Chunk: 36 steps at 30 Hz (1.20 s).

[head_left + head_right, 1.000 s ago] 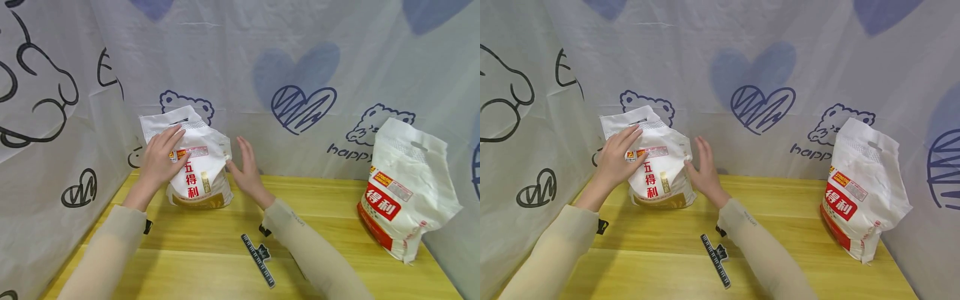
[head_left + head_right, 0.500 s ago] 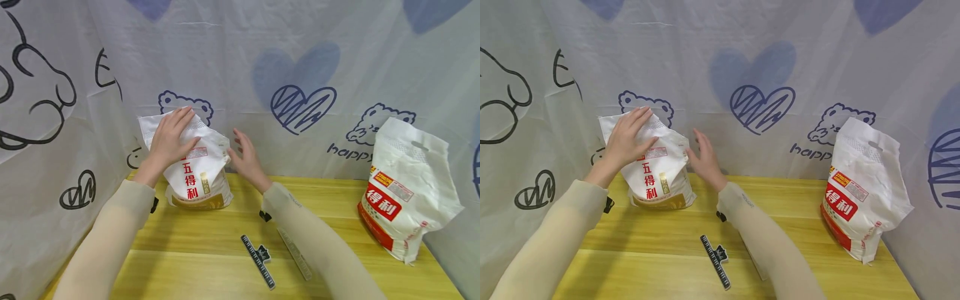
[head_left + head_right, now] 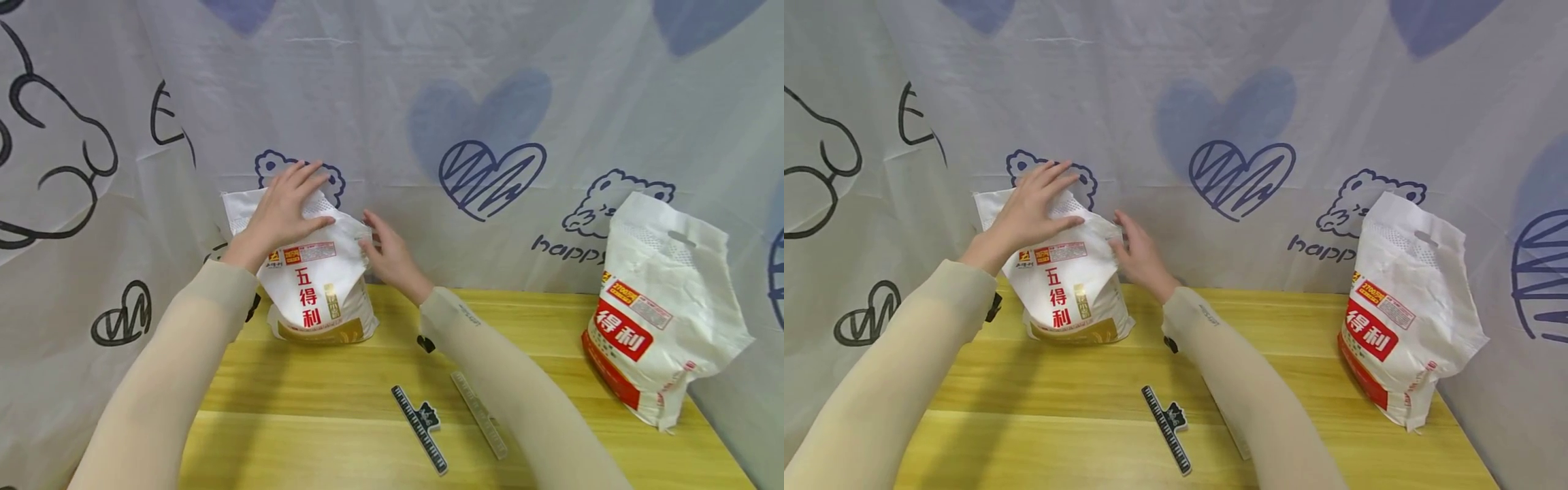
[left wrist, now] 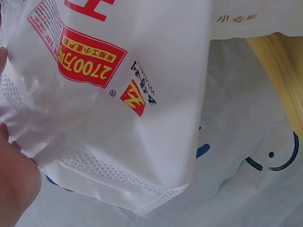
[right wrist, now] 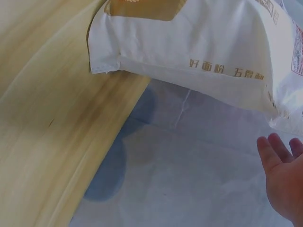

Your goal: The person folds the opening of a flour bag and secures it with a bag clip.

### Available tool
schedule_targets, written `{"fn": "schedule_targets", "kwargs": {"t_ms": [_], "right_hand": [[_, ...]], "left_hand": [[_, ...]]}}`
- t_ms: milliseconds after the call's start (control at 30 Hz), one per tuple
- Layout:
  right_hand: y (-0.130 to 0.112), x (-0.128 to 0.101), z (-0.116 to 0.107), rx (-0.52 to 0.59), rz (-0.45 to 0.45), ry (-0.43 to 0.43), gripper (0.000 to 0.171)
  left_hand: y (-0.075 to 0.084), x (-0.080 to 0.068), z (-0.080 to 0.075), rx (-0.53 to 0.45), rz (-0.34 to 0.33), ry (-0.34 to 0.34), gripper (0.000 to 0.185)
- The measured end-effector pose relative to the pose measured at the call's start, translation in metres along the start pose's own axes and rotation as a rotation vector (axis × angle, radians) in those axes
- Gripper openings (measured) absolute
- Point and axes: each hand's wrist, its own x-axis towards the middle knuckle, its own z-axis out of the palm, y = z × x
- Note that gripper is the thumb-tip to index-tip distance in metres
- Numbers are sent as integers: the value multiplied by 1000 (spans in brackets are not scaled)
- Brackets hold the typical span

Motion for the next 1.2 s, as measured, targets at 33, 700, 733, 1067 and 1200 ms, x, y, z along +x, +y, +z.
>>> {"fn": "schedule_targets", "kwargs": {"t_ms": [33, 700, 733, 1067, 1200], "right_hand": [[0, 1, 0, -8, -3, -4, 60], [-4, -1, 8, -30, -13, 76, 34], [-4, -2, 8, -32, -18, 79, 33], [-5, -7, 8, 4, -25, 103, 28], [-5, -11, 9, 23, -30, 106, 28]], "left_hand": [[0, 1, 0, -7, -5, -10, 81], [1, -8, 7, -29, 27, 121, 60], [1, -9, 7, -27, 31, 131, 59], [4, -23, 3, -49, 37, 223, 43], [3, -30, 5, -61, 47, 284, 31]]}}
